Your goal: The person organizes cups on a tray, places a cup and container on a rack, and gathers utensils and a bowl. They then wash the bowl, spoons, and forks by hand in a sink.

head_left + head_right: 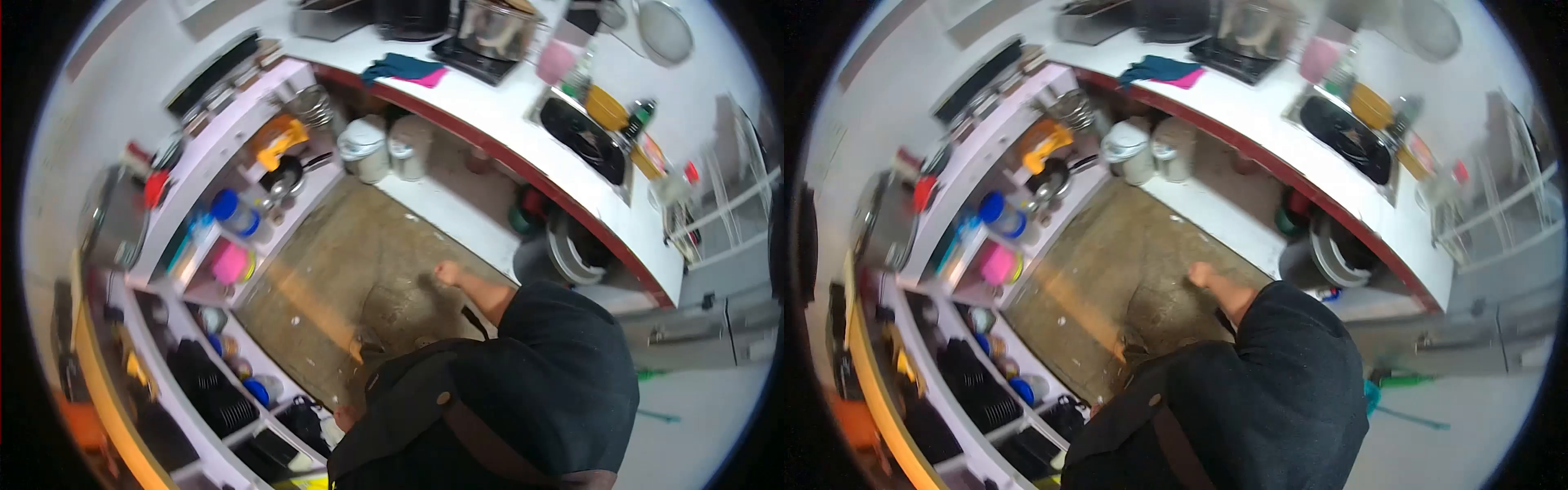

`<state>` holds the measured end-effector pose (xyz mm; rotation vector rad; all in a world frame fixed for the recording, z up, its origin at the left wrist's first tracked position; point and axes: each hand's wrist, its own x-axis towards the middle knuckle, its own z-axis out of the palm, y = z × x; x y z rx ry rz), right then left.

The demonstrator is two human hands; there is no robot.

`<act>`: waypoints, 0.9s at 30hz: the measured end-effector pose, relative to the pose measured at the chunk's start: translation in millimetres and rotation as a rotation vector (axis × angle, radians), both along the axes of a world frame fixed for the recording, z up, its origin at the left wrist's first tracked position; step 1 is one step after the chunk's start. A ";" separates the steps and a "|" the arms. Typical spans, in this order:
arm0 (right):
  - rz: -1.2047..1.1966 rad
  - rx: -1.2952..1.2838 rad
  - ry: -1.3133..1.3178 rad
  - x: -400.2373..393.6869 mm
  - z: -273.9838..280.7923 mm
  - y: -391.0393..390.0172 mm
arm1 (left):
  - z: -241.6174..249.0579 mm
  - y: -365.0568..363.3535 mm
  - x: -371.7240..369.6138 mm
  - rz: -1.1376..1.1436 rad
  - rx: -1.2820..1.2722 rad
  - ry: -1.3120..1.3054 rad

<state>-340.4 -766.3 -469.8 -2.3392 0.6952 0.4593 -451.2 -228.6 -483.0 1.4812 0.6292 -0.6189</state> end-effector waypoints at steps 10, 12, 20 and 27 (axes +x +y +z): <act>0.396 -0.080 0.363 -115.9 -86.6 60.5 | -1.9 -27.7 270.4 -0.693 0.094 0.097; -0.902 0.382 0.545 -143.9 -47.2 75.8 | 0.5 -26.0 333.8 -0.694 0.119 0.076; -1.299 0.530 -0.046 -109.4 -9.3 127.1 | 11.7 -56.4 503.1 -0.691 0.146 0.198; -1.044 0.430 -0.012 -123.1 -45.4 107.1 | 19.2 -169.1 446.8 -1.063 0.183 0.035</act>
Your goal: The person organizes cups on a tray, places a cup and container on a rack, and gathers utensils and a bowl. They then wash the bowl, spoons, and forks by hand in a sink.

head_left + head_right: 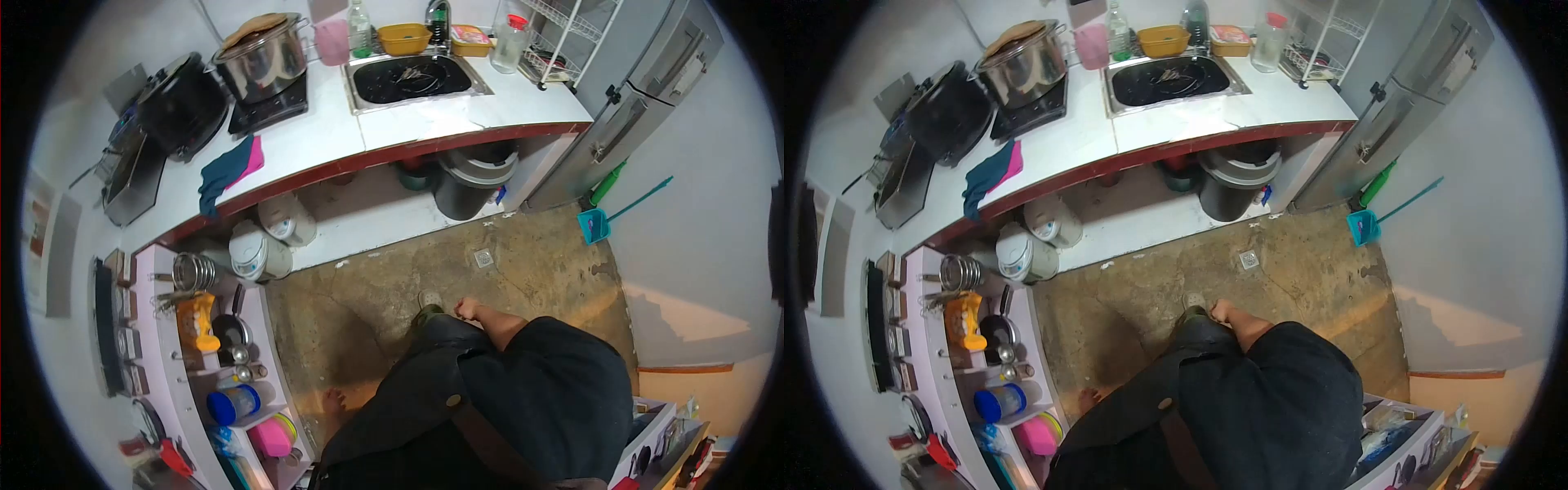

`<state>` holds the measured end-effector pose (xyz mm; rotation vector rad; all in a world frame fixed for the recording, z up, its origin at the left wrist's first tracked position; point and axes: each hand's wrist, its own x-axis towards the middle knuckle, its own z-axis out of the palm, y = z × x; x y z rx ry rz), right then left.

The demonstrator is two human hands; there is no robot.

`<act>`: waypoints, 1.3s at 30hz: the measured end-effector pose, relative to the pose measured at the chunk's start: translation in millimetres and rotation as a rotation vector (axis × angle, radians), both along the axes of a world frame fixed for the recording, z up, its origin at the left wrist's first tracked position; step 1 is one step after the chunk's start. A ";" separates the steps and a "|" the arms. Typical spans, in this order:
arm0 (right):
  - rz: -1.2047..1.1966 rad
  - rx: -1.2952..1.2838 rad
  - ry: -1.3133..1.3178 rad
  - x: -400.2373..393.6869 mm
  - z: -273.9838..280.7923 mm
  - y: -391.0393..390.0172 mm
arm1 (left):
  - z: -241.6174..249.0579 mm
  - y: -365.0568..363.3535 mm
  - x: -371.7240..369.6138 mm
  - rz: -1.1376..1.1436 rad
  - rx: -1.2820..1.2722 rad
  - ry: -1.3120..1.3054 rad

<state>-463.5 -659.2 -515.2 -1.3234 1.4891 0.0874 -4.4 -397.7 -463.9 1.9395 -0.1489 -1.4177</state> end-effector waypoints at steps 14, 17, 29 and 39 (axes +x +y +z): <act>-0.701 -1.755 0.417 -327.5 311.2 -397.4 | 1.6 -179.1 -119.5 -0.365 0.065 -0.037; -0.501 -1.750 0.384 -398.9 343.8 -508.8 | 18.3 -244.5 -148.8 -0.300 0.060 -0.086; 0.035 -1.015 0.982 -488.5 323.9 -774.5 | 92.9 -426.9 -240.2 -0.524 -0.271 -0.222; 0.170 -1.314 0.707 -497.5 342.3 -798.3 | 303.0 -634.4 -315.8 -0.822 -0.371 -0.120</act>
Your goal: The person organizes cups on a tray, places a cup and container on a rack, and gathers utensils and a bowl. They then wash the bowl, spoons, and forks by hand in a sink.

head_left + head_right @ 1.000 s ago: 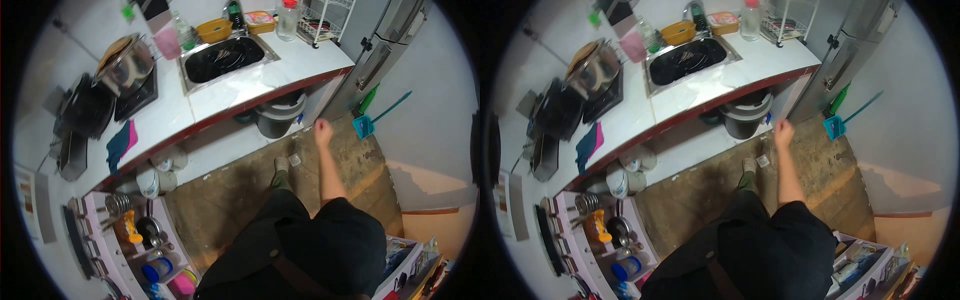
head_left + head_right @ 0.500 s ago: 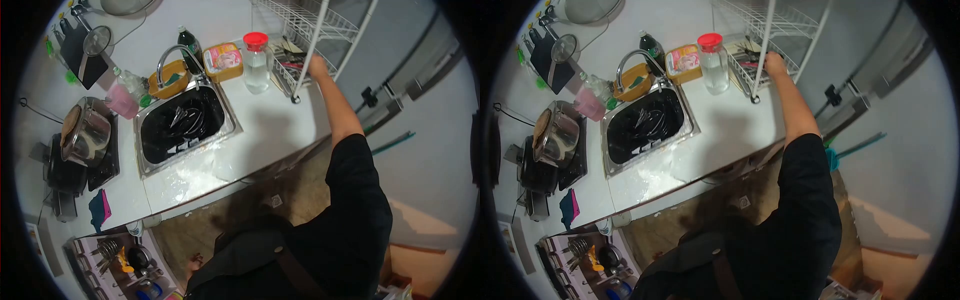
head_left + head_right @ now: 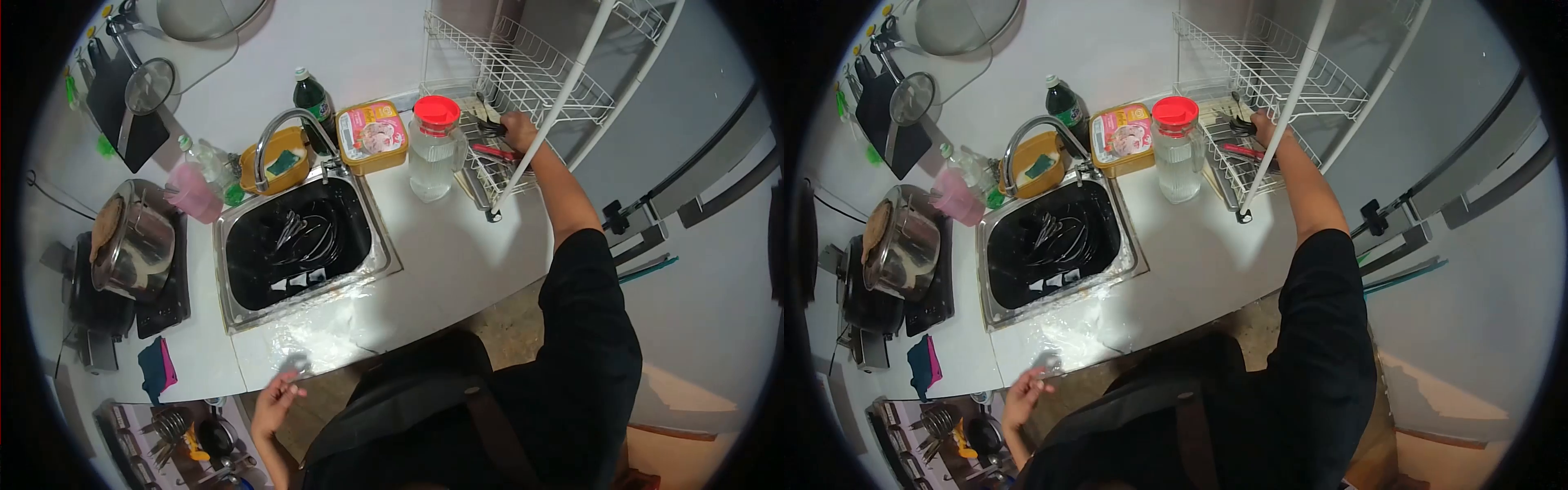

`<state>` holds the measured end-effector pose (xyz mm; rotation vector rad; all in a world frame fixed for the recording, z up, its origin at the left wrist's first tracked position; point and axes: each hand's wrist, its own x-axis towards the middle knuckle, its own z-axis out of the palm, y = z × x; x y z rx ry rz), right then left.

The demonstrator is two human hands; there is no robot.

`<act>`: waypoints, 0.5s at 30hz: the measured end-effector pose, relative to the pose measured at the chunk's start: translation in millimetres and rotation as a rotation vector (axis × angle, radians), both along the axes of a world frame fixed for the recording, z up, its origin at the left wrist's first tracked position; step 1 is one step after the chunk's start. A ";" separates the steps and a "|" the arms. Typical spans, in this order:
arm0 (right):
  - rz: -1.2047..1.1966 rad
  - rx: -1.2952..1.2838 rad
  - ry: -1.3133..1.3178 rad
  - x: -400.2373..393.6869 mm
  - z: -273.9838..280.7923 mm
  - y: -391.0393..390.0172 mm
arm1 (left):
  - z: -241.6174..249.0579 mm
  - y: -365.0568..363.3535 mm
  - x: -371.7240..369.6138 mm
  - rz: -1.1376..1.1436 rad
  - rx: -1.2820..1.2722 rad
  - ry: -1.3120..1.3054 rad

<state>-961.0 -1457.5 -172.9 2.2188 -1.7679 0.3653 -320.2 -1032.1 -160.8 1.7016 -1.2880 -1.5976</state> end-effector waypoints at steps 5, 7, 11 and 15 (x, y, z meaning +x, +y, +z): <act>0.036 0.146 -0.084 -4.2 -20.7 -41.9 | 37.1 -43.0 -66.3 -0.023 -0.220 0.067; 0.105 0.163 -0.069 -6.6 -22.2 -45.5 | 41.3 -38.6 -100.3 0.005 -0.173 0.123; 0.175 0.210 -0.064 -13.8 -21.0 -50.0 | 17.5 -46.4 -169.9 0.052 -0.220 0.286; 0.197 0.212 -0.082 -17.1 -14.4 -48.5 | 17.5 -85.3 -241.1 -0.047 -0.329 0.482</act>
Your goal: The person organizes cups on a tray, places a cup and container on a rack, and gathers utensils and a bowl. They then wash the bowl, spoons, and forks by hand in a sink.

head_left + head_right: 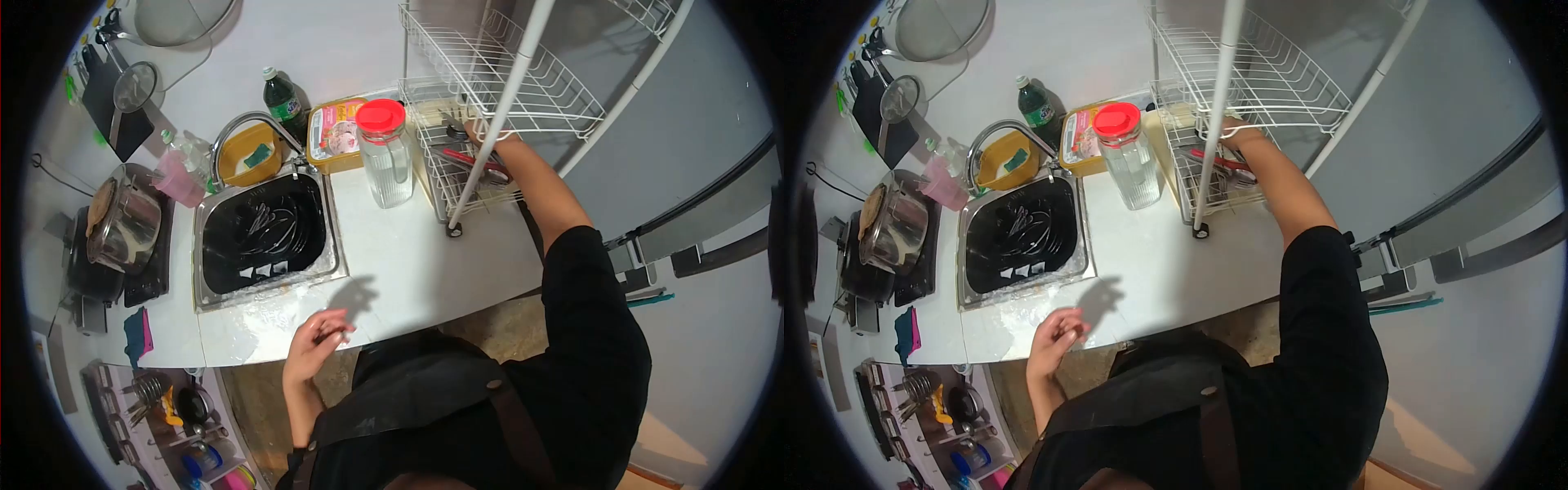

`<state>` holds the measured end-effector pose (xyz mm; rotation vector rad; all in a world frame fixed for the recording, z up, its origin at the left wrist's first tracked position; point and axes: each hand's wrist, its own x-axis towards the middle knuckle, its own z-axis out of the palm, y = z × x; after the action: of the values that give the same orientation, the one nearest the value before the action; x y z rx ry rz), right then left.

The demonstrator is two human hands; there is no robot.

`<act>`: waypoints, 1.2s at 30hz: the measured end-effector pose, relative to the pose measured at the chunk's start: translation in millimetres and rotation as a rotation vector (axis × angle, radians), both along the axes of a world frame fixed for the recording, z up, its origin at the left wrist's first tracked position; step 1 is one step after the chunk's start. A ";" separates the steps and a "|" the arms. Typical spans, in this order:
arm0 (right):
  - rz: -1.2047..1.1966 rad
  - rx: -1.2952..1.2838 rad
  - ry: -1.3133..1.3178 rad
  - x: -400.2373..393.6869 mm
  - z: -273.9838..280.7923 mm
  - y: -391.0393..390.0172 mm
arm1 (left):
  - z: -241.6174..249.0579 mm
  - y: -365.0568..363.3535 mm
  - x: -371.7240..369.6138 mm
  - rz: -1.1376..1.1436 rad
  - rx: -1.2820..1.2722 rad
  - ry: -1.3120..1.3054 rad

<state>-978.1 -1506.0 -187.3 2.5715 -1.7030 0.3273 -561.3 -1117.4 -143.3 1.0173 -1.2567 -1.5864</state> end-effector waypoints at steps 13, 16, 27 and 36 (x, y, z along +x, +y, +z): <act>0.060 -0.602 -0.448 25.5 72.1 185.9 | 3.1 -126.4 -173.3 -0.586 0.620 0.648; 0.338 -0.667 -0.779 29.8 28.1 272.6 | -9.2 -121.4 -205.8 -0.659 0.801 0.764; 0.573 -0.454 -0.477 15.6 28.6 279.6 | -14.8 -75.6 -180.9 0.112 0.661 0.557; -0.129 0.038 -0.085 43.5 -11.3 67.7 | -37.7 -60.1 -120.4 0.226 0.484 0.296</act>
<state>-934.6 -1438.3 -198.6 2.4915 -1.9112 0.4068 -681.7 -1177.5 -181.0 1.1176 -0.5458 -1.8195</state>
